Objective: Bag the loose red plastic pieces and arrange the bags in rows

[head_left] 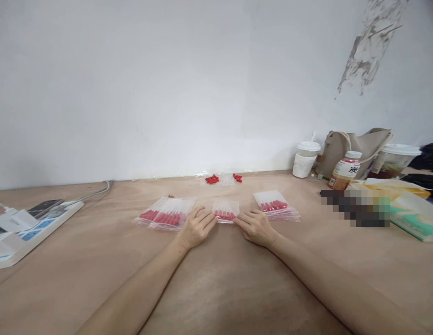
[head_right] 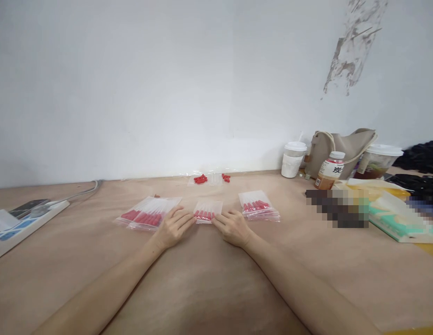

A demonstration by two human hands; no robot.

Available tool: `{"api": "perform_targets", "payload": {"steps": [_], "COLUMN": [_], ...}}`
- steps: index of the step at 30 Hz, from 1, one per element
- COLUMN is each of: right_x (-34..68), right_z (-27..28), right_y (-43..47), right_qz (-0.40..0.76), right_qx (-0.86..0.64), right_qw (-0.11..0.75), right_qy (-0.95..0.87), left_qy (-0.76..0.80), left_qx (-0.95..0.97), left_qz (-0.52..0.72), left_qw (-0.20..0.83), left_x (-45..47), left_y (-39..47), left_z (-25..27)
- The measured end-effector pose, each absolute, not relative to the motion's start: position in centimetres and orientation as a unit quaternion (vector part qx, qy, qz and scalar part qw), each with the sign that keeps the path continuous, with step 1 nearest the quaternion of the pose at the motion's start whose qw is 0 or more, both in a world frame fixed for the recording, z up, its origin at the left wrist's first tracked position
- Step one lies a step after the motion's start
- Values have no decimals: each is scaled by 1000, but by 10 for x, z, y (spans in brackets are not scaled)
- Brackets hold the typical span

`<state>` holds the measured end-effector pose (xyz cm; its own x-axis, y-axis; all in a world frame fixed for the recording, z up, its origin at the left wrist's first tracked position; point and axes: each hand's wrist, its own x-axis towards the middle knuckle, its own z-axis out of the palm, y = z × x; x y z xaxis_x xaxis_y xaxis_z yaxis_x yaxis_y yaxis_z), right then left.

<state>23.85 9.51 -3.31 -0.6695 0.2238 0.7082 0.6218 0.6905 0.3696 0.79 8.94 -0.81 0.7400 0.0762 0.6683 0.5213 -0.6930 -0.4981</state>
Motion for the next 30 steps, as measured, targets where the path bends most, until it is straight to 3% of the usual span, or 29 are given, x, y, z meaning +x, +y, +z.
{"api": "perform_targets", "payload": {"steps": [8,16,25,30], "right_x": [246,237,277,312], "right_z": [-31,-31,-14,-4], "right_y": [96,88,108,104], "right_qz": [-293,17,-2,-36], "right_qx": [-280,-305,-325,-404], "right_qw": [310,381,385,320], "right_qy": [-860,-872,-864,-856], "left_qy": [-224,-226,-456,-472], "left_qx": [-876,-892,-827,-861], "left_qz": [-277,-261,-171,-53], "left_qw": [325,291,281,181], "left_x": [11,15,-56,-102], "left_y": [89,82,90,87], "left_z": [-13,-14,29,29]}}
